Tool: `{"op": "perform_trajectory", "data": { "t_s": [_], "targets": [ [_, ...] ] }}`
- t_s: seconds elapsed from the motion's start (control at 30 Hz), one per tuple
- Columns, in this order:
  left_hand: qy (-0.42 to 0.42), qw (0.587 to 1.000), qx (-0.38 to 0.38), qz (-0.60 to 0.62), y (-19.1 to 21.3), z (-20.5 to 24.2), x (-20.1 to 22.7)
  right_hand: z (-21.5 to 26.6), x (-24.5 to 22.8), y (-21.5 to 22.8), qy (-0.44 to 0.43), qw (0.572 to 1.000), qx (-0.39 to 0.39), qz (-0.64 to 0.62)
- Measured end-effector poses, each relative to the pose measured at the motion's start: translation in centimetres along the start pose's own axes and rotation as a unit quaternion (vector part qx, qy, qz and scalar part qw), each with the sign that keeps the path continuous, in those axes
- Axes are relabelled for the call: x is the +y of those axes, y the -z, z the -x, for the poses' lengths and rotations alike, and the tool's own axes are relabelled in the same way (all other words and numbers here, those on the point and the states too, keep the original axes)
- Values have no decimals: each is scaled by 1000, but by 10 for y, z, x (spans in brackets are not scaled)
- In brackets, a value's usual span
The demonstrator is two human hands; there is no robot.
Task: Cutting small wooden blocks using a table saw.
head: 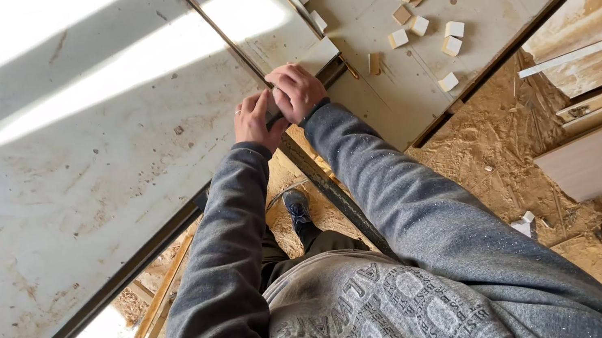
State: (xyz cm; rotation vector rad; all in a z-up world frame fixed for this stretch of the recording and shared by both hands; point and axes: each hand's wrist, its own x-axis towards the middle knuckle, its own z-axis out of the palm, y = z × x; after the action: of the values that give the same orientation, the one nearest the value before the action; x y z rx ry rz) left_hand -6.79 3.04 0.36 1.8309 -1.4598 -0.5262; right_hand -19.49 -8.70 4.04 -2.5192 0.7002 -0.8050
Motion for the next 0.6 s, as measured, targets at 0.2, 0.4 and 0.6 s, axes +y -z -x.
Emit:
{"op": "perform_trajectory", "data": {
  "t_s": [0.2, 0.4, 0.6],
  "targets": [
    [63, 997, 38, -30, -32, -6, 6, 23, -9, 26, 27, 998, 50, -14],
    [136, 986, -43, -92, -25, -17, 29, 33, -8, 36, 49, 997, 53, -22],
    [121, 990, 76, 11, 6, 28, 48, 63, -33, 57, -34, 971, 228, -58]
  ]
}}
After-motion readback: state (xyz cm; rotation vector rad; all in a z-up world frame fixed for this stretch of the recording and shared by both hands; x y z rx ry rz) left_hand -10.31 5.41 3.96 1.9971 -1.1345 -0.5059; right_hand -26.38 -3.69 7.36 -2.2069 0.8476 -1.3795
